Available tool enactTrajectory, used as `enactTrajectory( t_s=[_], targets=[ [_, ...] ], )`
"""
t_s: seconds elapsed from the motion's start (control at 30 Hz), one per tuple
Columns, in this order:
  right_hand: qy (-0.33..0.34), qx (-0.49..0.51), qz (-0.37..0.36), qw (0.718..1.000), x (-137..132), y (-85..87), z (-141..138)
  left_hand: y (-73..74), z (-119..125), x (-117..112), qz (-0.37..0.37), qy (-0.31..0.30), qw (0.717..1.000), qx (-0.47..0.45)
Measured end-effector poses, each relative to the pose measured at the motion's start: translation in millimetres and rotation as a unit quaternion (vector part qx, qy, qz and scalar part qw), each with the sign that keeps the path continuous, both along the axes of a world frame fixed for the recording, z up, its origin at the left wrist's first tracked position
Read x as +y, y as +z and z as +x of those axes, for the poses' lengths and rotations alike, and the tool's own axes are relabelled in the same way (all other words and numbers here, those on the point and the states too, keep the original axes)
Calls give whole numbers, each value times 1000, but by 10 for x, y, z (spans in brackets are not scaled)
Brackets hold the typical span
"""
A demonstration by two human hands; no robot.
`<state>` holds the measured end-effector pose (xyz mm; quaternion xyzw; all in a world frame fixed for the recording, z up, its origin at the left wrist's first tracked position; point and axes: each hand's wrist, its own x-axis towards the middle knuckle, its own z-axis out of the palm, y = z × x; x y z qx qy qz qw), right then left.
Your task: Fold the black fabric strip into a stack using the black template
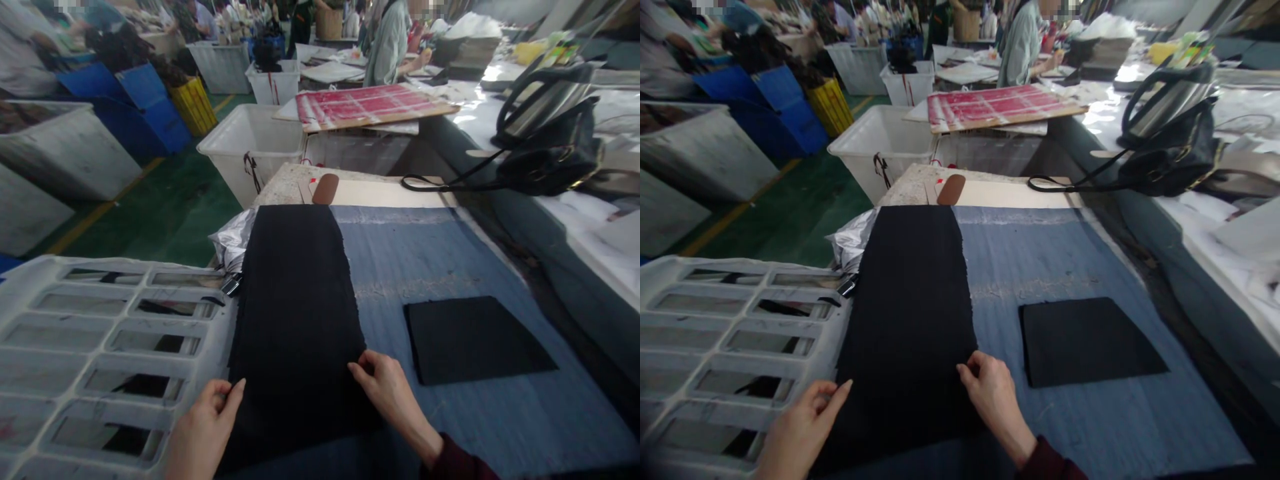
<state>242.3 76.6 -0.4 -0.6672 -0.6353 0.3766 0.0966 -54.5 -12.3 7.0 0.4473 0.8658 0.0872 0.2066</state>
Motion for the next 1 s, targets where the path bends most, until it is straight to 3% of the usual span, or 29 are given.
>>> enactTrajectory(
  t_s=[0.07,0.13,0.23,0.33,0.5,0.57,0.67,0.73,0.83,1.0],
  targets=[
    [-4,-4,3,1000,-5,1,3,19,44,-15,61,-39,991,110],
    [-6,-4,11,1000,-14,3,11,21,117,-21,176,-105,961,186],
    [-10,-8,19,1000,-31,-2,18,-21,268,-11,309,-238,903,179],
    [-20,-16,19,1000,-50,-15,7,-111,398,0,308,-325,882,149],
    [-15,50,15,999,-66,73,73,-280,435,-4,280,-338,885,156],
    [-15,68,34,997,-43,160,229,-324,412,-11,281,-336,884,165],
    [-23,-6,122,992,42,259,637,-347,369,-15,269,-346,883,170],
    [-20,-90,180,979,114,260,944,-320,346,-1,265,-354,881,168],
    [4,-188,205,960,202,180,1266,-193,377,65,296,-363,870,152],
    [-8,-185,191,964,283,80,1356,182,810,310,309,-392,861,96]
  ],
)
